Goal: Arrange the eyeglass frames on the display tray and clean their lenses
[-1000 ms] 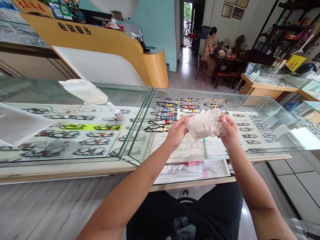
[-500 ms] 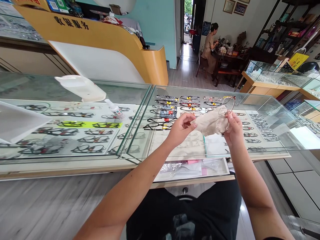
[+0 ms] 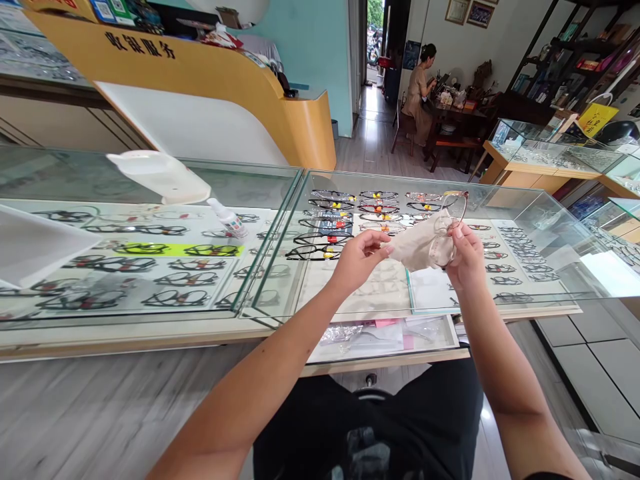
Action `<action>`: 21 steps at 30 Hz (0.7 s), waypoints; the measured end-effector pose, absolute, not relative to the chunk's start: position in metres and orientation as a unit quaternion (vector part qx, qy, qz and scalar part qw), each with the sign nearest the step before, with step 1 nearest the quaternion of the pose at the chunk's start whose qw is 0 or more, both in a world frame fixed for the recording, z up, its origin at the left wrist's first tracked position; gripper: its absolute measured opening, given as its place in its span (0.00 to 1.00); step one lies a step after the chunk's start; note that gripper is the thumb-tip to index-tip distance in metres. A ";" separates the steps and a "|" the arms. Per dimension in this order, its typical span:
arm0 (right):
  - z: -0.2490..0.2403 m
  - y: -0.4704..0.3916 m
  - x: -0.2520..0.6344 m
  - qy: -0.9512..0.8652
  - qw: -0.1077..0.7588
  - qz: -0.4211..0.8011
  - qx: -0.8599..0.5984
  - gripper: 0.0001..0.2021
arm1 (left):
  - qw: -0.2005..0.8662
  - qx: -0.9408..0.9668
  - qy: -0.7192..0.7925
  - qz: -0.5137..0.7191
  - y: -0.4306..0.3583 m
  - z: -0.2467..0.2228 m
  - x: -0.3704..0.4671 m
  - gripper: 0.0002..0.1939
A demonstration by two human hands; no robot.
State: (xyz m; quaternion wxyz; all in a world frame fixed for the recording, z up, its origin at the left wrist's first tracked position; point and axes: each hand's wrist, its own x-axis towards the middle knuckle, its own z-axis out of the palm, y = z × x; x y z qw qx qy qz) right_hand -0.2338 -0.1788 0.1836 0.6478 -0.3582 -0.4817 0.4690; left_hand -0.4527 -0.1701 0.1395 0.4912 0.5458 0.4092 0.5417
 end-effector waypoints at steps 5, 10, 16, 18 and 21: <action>0.183 -0.179 -0.235 -0.474 0.650 0.472 -0.360 0.27 | 0.505 0.542 0.417 0.526 -0.169 0.138 -0.454 0.22; 0.181 -0.178 -0.234 -0.471 0.655 0.481 -0.344 0.27 | 0.511 0.536 0.431 0.516 -0.167 0.138 -0.454 0.26; 0.180 -0.177 -0.233 -0.469 0.657 0.488 -0.333 0.26 | 0.522 0.523 0.443 0.507 -0.166 0.136 -0.453 0.30; 0.180 -0.177 -0.234 -0.465 0.660 0.487 -0.333 0.26 | 0.519 0.528 0.444 0.505 -0.165 0.135 -0.453 0.30; 0.180 -0.177 -0.234 -0.475 0.656 0.480 -0.337 0.26 | 0.497 0.549 0.439 0.508 -0.165 0.134 -0.453 0.27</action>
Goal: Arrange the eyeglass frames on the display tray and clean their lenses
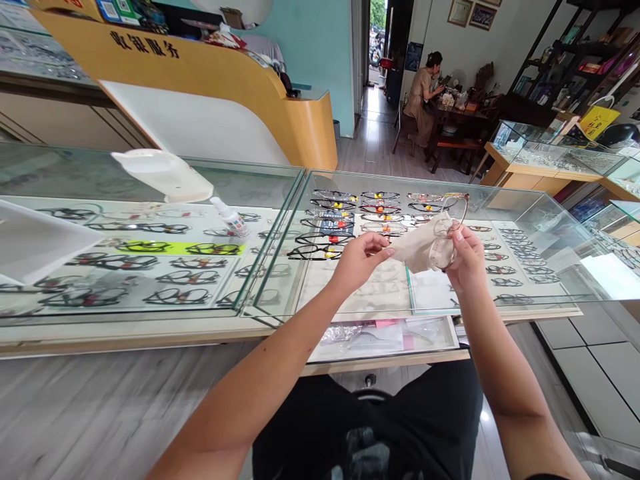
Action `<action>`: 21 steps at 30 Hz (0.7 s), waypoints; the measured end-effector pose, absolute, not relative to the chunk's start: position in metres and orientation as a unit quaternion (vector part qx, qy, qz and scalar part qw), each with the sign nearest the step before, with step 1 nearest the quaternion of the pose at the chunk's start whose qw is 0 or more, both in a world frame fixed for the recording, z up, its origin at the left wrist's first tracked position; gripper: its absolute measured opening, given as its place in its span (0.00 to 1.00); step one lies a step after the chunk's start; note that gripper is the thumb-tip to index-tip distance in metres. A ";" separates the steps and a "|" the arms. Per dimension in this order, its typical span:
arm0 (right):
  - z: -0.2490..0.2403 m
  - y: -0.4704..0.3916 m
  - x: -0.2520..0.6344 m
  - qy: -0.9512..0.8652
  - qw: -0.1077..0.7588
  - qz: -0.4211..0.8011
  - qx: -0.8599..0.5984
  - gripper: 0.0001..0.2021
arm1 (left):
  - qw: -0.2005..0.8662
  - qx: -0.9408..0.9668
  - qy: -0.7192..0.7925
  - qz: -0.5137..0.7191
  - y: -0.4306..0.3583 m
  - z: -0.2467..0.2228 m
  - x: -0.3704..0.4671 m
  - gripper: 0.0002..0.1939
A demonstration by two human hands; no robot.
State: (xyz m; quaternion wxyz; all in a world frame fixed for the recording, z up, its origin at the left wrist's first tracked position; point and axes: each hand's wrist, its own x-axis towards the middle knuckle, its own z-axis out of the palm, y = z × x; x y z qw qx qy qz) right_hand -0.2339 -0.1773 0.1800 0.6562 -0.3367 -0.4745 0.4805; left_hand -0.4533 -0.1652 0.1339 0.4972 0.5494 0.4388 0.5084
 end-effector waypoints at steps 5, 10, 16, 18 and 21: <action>0.179 -0.177 -0.232 -0.487 0.650 0.477 -0.336 0.26 | 0.454 0.575 0.435 0.523 -0.167 0.134 -0.454 0.21; 0.180 -0.177 -0.232 -0.475 0.654 0.490 -0.326 0.25 | 0.435 0.583 0.437 0.529 -0.168 0.134 -0.454 0.17; 0.180 -0.177 -0.232 -0.471 0.654 0.495 -0.323 0.25 | 0.423 0.600 0.437 0.519 -0.169 0.135 -0.455 0.17; 0.180 -0.177 -0.232 -0.474 0.655 0.491 -0.326 0.25 | 0.412 0.604 0.440 0.521 -0.170 0.136 -0.455 0.17; 0.179 -0.177 -0.232 -0.487 0.651 0.479 -0.330 0.25 | 0.398 0.608 0.441 0.528 -0.171 0.139 -0.455 0.17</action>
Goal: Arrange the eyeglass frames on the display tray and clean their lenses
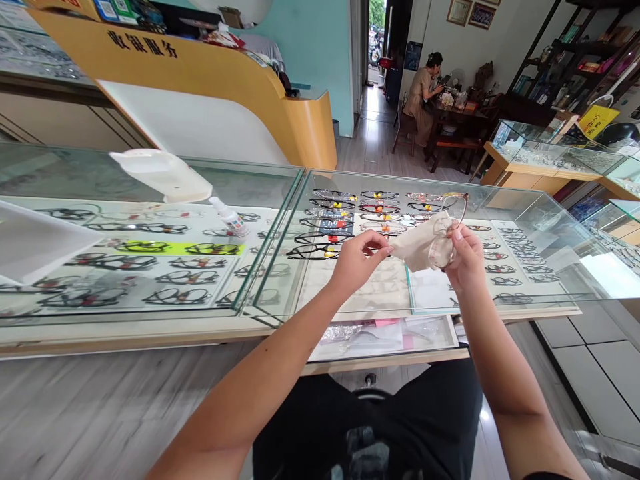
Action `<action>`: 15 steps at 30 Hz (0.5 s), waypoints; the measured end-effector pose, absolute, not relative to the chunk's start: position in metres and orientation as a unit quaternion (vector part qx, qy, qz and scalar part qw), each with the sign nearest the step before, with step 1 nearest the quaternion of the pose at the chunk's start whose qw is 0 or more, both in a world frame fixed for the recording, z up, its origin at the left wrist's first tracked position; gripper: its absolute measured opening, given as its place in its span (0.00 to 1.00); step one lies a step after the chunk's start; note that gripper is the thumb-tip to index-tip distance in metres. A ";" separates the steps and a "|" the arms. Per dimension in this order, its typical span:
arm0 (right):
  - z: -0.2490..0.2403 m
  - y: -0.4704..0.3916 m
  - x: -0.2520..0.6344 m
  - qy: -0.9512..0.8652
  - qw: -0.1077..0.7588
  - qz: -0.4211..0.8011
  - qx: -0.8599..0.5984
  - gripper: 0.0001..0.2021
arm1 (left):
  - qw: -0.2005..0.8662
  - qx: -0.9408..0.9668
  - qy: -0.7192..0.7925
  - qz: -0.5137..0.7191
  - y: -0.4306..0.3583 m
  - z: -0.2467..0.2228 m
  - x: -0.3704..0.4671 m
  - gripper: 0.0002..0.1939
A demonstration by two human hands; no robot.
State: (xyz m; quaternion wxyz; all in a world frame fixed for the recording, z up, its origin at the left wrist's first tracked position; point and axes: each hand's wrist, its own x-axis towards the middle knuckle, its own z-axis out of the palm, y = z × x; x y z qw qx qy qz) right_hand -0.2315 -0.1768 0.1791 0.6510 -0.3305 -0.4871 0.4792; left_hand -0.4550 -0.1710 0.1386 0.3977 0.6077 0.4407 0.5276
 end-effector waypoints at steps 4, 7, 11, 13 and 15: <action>0.180 -0.177 -0.231 -0.499 0.647 0.472 -0.332 0.26 | 0.402 0.607 0.436 0.529 -0.172 0.141 -0.455 0.17; 0.181 -0.177 -0.232 -0.483 0.653 0.482 -0.329 0.27 | 0.412 0.604 0.434 0.526 -0.171 0.142 -0.456 0.18; 0.181 -0.176 -0.232 -0.475 0.654 0.488 -0.330 0.26 | 0.428 0.611 0.432 0.507 -0.169 0.144 -0.459 0.20; 0.181 -0.175 -0.232 -0.476 0.649 0.490 -0.334 0.26 | 0.442 0.615 0.427 0.494 -0.167 0.145 -0.462 0.21; 0.181 -0.175 -0.231 -0.477 0.643 0.494 -0.338 0.26 | 0.459 0.621 0.423 0.474 -0.165 0.146 -0.465 0.22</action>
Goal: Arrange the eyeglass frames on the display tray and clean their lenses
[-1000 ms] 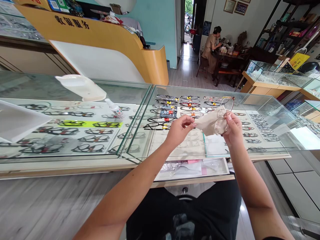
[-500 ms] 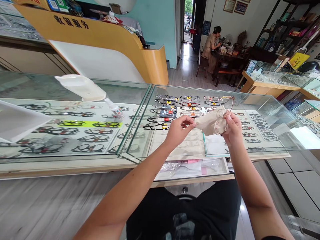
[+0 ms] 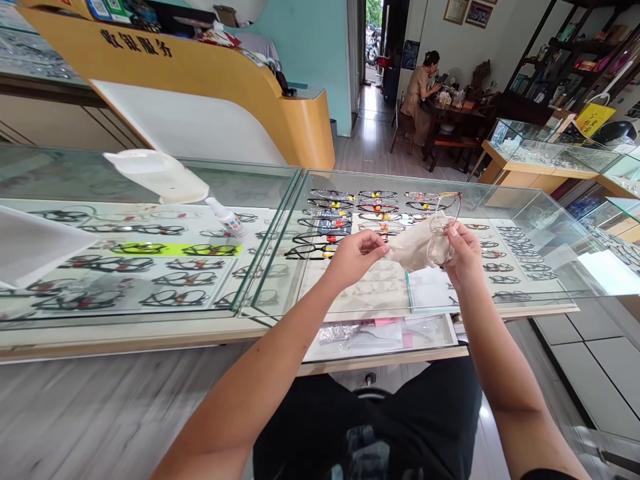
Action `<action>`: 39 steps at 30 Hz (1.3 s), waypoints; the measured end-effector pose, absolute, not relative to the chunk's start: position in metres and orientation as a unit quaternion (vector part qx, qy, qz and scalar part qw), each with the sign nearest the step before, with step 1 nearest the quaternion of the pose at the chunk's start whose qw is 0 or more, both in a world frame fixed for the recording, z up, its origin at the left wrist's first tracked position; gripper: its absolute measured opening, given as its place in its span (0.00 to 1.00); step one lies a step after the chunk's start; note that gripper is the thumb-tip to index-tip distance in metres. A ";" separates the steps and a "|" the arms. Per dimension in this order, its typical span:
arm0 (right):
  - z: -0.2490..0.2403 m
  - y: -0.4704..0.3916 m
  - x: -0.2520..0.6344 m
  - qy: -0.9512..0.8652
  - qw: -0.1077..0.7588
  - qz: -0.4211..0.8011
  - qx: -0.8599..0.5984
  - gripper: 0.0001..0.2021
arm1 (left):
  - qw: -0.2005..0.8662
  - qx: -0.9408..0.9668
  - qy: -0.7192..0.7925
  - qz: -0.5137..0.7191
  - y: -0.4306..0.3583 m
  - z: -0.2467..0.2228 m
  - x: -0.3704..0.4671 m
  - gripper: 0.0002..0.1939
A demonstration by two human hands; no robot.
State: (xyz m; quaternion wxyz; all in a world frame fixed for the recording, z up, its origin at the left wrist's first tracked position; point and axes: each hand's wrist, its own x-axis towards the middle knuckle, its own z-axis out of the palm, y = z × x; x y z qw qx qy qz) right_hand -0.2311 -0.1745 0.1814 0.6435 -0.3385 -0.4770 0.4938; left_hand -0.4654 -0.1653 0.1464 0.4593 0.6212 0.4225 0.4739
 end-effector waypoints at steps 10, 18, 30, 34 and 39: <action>0.177 -0.170 -0.225 -0.491 0.611 0.511 -0.354 0.26 | 0.501 0.630 0.408 0.432 -0.158 0.147 -0.477 0.22; 0.174 -0.168 -0.219 -0.508 0.597 0.513 -0.351 0.23 | 0.498 0.645 0.426 0.392 -0.160 0.152 -0.481 0.19; 0.174 -0.168 -0.222 -0.505 0.608 0.507 -0.344 0.24 | 0.485 0.615 0.437 0.442 -0.155 0.138 -0.476 0.22; 0.175 -0.168 -0.223 -0.503 0.606 0.507 -0.349 0.24 | 0.482 0.614 0.427 0.455 -0.156 0.138 -0.475 0.20; 0.174 -0.168 -0.222 -0.502 0.607 0.508 -0.347 0.24 | 0.485 0.618 0.416 0.458 -0.157 0.141 -0.474 0.21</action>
